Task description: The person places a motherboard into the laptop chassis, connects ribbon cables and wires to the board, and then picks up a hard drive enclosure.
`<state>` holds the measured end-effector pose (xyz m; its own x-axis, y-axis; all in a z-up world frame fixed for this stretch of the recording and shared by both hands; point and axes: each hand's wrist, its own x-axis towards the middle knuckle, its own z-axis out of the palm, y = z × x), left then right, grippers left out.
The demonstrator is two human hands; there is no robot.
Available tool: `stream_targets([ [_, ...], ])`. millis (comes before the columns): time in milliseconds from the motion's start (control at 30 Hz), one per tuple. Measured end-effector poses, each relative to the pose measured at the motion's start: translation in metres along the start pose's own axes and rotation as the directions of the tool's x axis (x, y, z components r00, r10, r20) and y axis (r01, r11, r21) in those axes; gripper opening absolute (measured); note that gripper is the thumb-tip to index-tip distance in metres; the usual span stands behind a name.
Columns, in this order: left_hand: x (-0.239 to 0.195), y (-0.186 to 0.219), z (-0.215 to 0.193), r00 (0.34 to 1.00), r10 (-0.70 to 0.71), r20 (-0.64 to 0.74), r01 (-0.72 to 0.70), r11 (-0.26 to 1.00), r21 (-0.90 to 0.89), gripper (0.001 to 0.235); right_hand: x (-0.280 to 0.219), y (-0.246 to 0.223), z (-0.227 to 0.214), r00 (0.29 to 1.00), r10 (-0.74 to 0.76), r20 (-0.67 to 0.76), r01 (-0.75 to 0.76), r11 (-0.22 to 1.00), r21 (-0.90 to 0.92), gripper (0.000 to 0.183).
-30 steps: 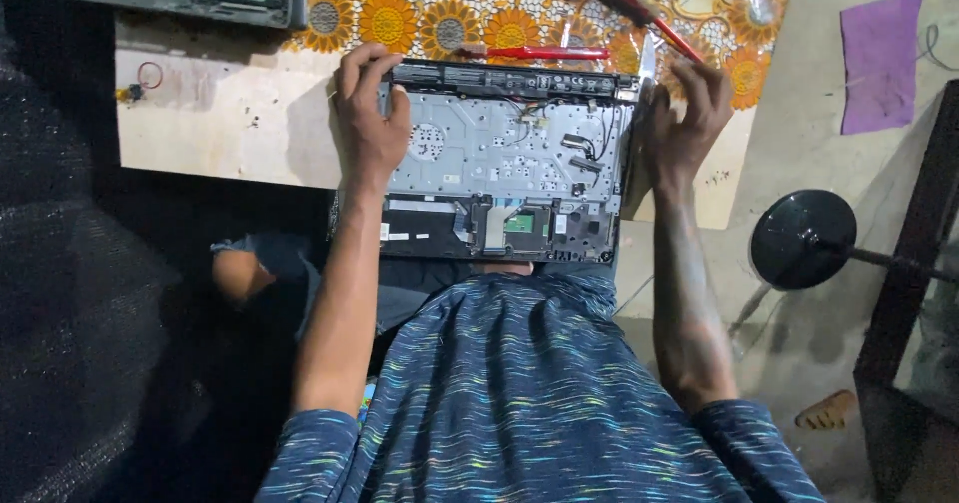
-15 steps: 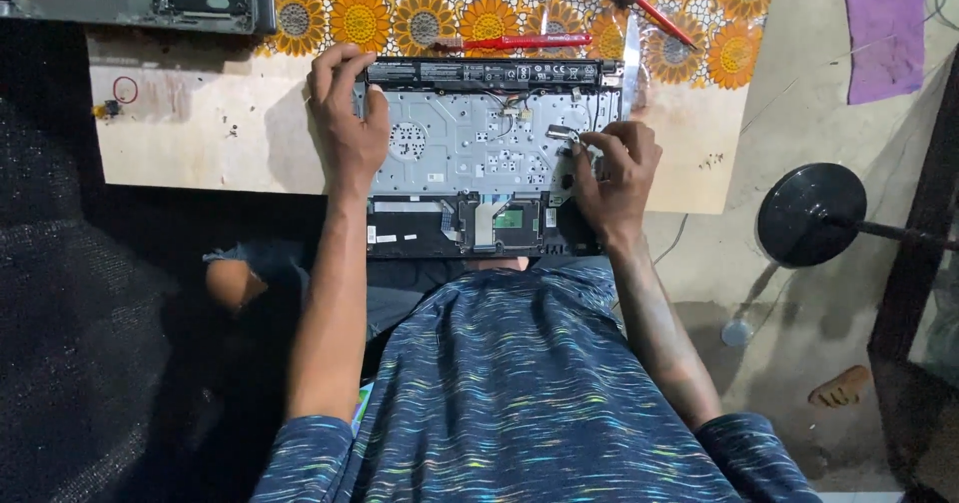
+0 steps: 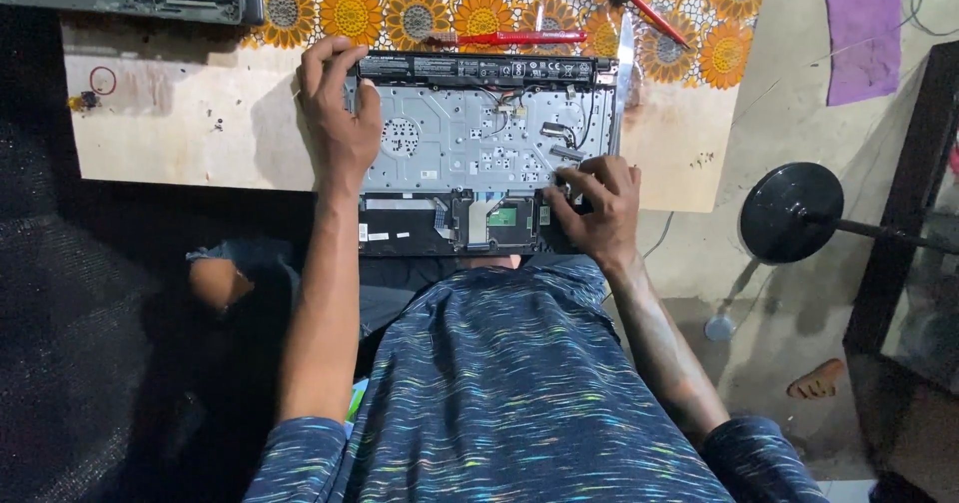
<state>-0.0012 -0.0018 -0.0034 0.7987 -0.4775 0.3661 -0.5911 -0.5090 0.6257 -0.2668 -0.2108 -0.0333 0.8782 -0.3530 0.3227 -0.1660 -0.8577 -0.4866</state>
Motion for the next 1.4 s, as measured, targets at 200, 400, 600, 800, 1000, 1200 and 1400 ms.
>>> stream_targets([
  [200,0.000,-0.004,0.002,1.000,0.011,0.002,-0.011,1.000,-0.010,0.030,-0.003,-0.007,0.002,0.998,0.056,-0.043,-0.054,0.998,0.040,0.017],
  [400,0.001,0.000,0.000,1.000,0.011,-0.009,-0.011,1.000,-0.006,0.030,-0.014,-0.002,-0.002,0.977,0.208,-0.043,-0.204,0.975,0.085,0.025],
  [600,-0.001,-0.006,0.001,1.000,0.007,0.000,-0.007,1.000,-0.028,0.030,-0.002,-0.006,-0.008,0.975,0.131,-0.179,-0.092,0.973,0.213,0.017],
  [800,-0.001,-0.003,0.000,1.000,0.017,-0.013,-0.017,1.000,-0.023,0.030,0.013,-0.030,-0.023,0.915,0.294,-0.275,-0.199,0.924,0.326,0.021],
  [1000,0.000,-0.002,-0.002,1.000,0.013,-0.010,-0.014,0.999,-0.038,0.029,0.009,-0.021,-0.024,0.942,0.198,-0.269,-0.089,0.925,0.368,0.020],
  [1200,-0.001,-0.005,-0.002,1.000,0.018,-0.005,-0.018,0.998,-0.055,0.026,0.000,-0.045,-0.017,0.985,0.122,-0.122,-0.068,0.924,0.376,0.014],
  [1400,-0.001,-0.001,-0.004,1.000,-0.005,-0.006,0.004,0.999,-0.050,0.027,0.008,-0.045,-0.008,0.977,0.140,-0.159,-0.072,0.927,0.369,0.017],
])
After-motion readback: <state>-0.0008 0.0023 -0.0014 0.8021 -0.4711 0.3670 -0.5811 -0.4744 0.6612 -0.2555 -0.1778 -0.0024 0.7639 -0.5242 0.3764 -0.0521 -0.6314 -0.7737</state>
